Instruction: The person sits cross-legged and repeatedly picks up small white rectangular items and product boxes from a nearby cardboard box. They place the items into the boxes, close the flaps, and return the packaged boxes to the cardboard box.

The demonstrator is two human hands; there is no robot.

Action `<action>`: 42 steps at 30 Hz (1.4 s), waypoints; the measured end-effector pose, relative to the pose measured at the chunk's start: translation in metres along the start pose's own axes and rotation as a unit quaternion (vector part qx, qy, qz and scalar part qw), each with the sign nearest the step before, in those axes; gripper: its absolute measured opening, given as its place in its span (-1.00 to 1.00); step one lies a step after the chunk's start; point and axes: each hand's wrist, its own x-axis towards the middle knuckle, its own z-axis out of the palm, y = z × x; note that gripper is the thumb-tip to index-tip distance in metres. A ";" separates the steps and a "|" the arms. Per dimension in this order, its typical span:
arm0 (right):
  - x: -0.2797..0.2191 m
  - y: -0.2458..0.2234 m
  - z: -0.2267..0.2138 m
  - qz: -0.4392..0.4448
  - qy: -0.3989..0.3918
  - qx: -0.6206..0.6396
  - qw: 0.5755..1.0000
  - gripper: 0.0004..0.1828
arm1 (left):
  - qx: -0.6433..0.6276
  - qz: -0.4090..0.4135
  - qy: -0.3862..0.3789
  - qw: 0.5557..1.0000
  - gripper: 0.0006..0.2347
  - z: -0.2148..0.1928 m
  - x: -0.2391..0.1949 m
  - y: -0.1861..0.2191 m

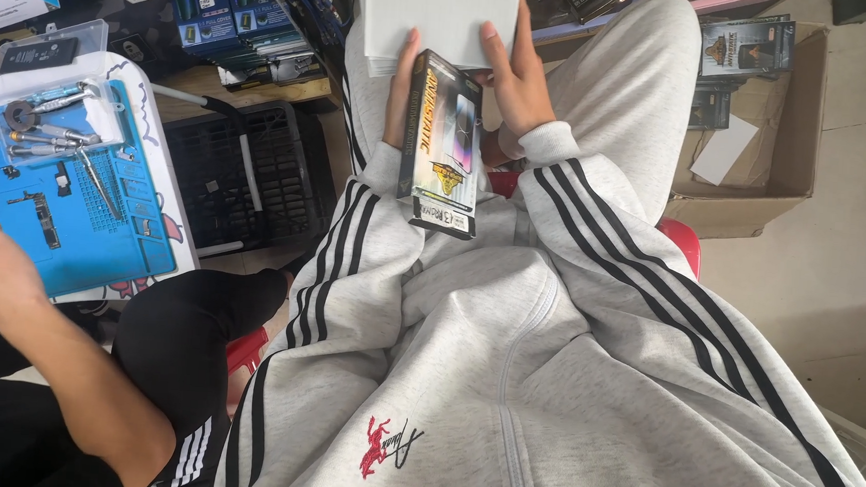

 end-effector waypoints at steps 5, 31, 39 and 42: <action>-0.016 -0.057 0.007 0.266 -0.090 0.057 0.958 0.22 | 0.094 0.033 0.033 0.994 -0.43 -0.012 0.003 -0.002; -0.034 0.036 -0.255 0.151 0.271 0.382 0.871 -0.93 | -0.301 -0.095 0.148 0.937 -0.21 0.024 -0.046 0.147; -0.161 0.245 -0.400 0.317 0.575 0.297 0.693 -0.71 | -0.269 -0.111 0.134 0.947 -0.20 0.026 -0.046 0.145; -0.228 0.324 -0.404 0.459 0.441 0.344 0.690 -0.71 | -0.255 -0.102 0.127 0.953 -0.20 0.024 -0.046 0.141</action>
